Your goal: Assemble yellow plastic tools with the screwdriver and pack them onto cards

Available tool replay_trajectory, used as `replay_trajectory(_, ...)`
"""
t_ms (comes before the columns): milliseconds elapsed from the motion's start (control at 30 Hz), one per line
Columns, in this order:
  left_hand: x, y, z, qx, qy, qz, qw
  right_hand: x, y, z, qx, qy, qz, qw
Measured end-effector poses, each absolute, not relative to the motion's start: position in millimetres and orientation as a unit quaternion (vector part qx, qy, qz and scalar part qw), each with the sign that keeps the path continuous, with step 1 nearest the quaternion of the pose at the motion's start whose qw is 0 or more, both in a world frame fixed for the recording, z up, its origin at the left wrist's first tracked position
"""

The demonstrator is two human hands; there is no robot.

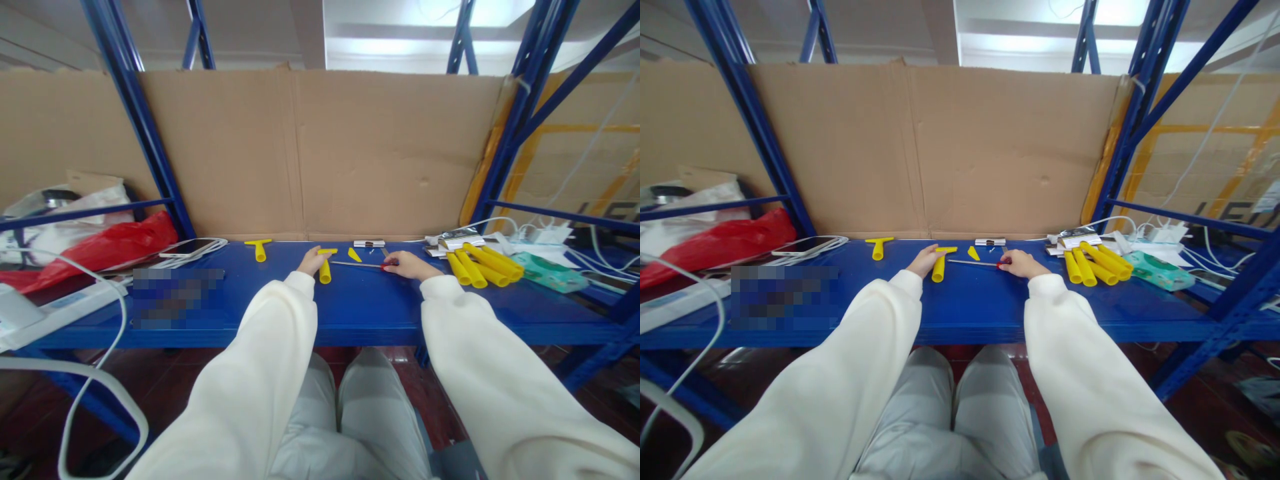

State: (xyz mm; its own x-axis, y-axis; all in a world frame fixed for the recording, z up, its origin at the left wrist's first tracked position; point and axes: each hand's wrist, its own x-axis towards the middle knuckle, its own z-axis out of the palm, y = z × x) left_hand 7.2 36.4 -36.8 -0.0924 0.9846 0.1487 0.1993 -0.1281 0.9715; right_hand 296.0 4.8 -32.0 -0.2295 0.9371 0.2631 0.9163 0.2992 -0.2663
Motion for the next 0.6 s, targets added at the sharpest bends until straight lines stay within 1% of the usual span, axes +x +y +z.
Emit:
replay_trajectory(100, 6.9, 32.4, -33.0, 0.561, 0.559, 0.494, 0.359, 296.4, 4.8, -32.1, -0.592, -0.784, 0.028, 0.188)
replay_trajectory(333, 8.6, 13.6, -28.5, 0.656, 0.593, 0.418, 0.207, 294.4, -1.1, -28.0, -0.617, -0.769, 0.024, 0.166)
replay_trajectory(600, 4.9, 15.3, -30.2, 0.653, 0.634, 0.374, 0.175, 294.0, -9.3, -19.7, -0.691, -0.712, -0.021, 0.120)
